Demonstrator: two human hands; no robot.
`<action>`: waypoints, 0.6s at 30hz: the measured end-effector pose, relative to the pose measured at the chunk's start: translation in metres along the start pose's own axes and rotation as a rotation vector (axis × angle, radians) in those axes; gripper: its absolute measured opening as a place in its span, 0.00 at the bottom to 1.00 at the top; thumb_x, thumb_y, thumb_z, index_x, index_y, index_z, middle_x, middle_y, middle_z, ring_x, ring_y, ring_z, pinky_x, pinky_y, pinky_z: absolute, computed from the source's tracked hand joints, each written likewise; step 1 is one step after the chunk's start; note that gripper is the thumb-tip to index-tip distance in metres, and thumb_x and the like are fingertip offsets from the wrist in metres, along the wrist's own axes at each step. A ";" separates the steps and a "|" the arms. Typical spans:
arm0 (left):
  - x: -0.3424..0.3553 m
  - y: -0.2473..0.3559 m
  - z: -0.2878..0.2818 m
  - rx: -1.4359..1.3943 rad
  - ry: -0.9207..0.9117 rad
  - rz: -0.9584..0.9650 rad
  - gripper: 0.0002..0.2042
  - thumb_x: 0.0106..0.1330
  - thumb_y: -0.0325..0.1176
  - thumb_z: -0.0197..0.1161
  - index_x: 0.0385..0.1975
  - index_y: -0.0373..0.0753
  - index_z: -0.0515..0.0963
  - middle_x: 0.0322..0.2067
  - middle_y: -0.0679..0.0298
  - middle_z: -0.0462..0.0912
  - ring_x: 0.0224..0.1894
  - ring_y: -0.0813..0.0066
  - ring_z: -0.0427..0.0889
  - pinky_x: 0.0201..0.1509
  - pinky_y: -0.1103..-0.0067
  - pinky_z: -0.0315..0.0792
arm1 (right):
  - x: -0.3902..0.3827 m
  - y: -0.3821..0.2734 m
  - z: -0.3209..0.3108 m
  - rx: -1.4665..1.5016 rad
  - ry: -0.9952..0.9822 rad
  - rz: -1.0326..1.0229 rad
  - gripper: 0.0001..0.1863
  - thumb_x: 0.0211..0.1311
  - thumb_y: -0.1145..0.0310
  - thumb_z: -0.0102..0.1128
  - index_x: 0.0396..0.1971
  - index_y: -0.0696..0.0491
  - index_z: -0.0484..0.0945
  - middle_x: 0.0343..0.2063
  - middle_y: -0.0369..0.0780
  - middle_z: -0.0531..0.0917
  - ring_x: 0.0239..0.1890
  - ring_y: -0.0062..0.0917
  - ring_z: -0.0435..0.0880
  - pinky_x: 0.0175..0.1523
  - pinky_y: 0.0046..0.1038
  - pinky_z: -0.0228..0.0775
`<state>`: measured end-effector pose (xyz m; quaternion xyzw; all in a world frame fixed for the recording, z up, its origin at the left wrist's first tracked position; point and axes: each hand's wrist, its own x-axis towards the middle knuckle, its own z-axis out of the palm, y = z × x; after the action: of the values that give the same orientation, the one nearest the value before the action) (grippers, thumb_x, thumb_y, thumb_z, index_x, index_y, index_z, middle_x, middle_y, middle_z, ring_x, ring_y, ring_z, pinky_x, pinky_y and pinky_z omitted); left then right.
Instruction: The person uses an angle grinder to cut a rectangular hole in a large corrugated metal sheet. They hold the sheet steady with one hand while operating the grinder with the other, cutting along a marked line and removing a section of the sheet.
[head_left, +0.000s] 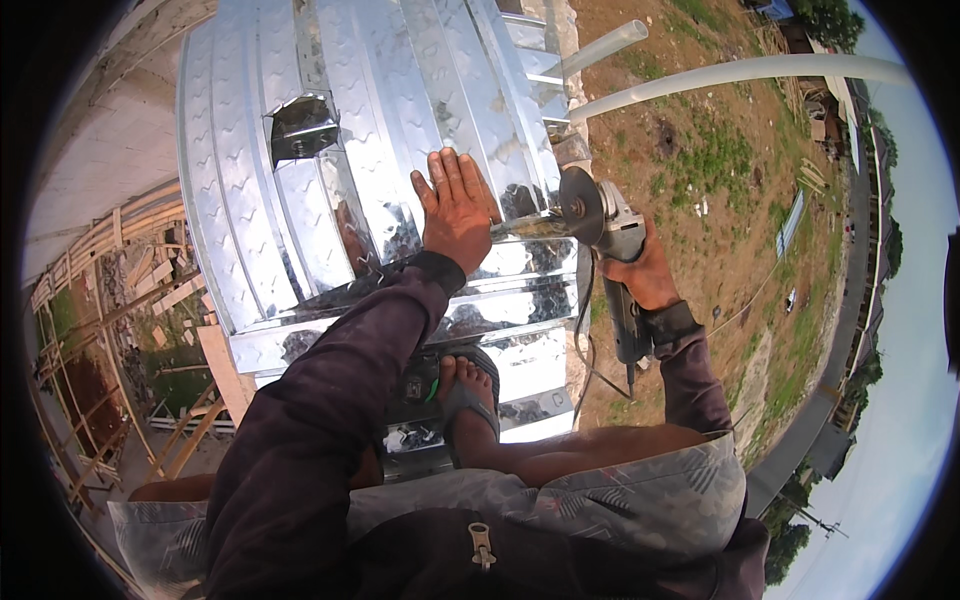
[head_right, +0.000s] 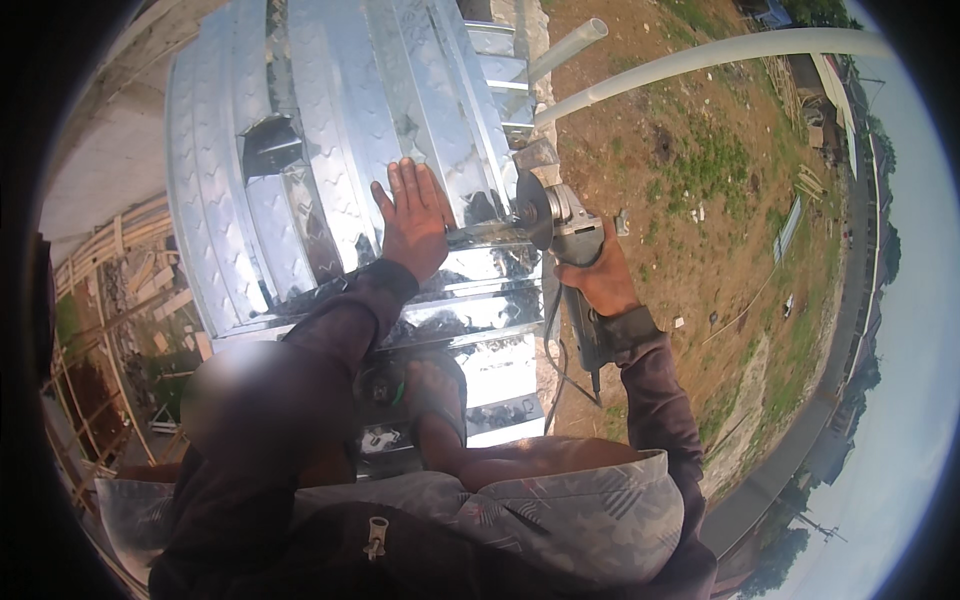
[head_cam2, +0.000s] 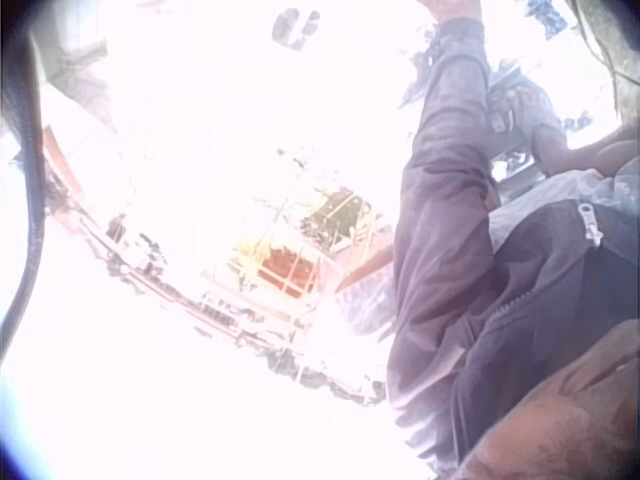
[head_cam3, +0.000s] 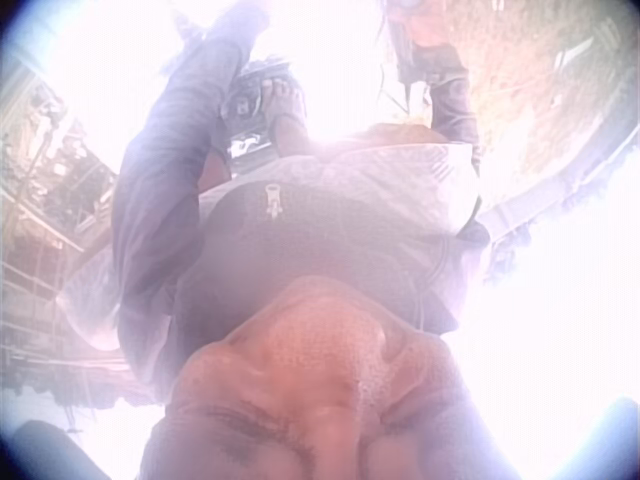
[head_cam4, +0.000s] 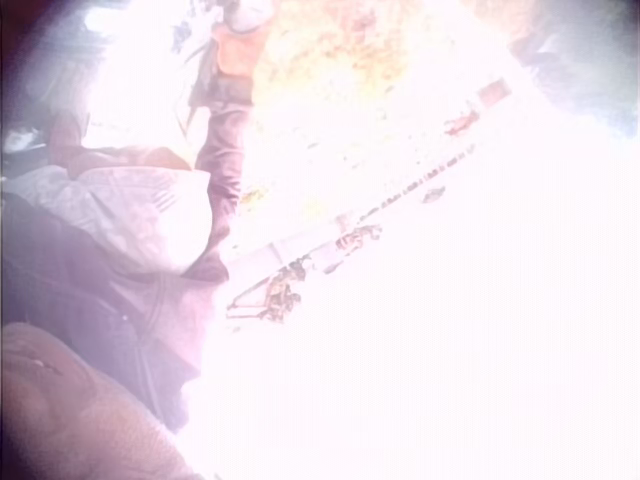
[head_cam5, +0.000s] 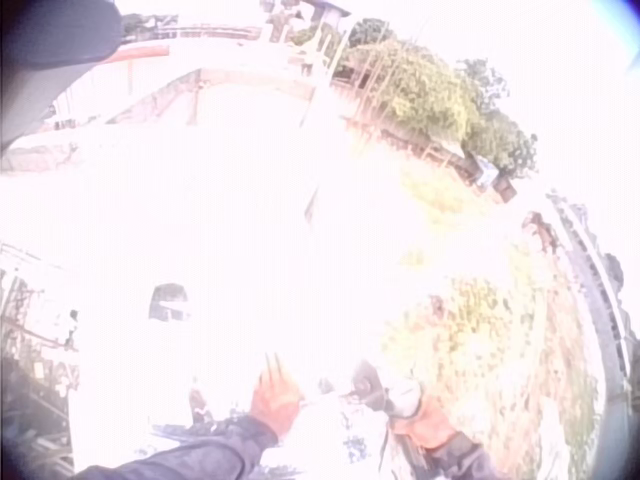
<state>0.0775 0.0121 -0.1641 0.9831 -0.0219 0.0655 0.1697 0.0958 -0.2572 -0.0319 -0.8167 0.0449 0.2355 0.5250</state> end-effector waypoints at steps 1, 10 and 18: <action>-0.001 0.000 0.002 0.002 0.007 0.001 0.34 0.64 0.28 0.49 0.69 0.15 0.52 0.69 0.23 0.50 0.74 0.23 0.44 0.72 0.34 0.32 | -0.001 0.006 0.000 0.008 0.001 -0.011 0.45 0.46 0.81 0.71 0.67 0.57 0.58 0.51 0.39 0.77 0.52 0.25 0.78 0.57 0.28 0.72; 0.000 -0.001 0.006 0.071 0.037 0.001 0.32 0.66 0.28 0.47 0.68 0.15 0.53 0.69 0.24 0.53 0.74 0.24 0.46 0.72 0.34 0.33 | -0.004 0.011 0.004 0.051 -0.009 0.011 0.44 0.47 0.83 0.70 0.66 0.57 0.58 0.47 0.38 0.79 0.49 0.24 0.79 0.56 0.27 0.73; 0.006 0.004 -0.006 0.105 0.056 0.009 0.29 0.68 0.27 0.49 0.66 0.13 0.56 0.66 0.21 0.57 0.72 0.22 0.52 0.70 0.31 0.39 | -0.005 0.007 0.005 0.022 -0.021 0.026 0.46 0.47 0.82 0.69 0.67 0.58 0.56 0.47 0.39 0.79 0.49 0.25 0.79 0.56 0.29 0.73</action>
<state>0.0825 0.0100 -0.1558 0.9883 -0.0180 0.0948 0.1182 0.0879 -0.2566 -0.0372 -0.8077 0.0523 0.2503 0.5313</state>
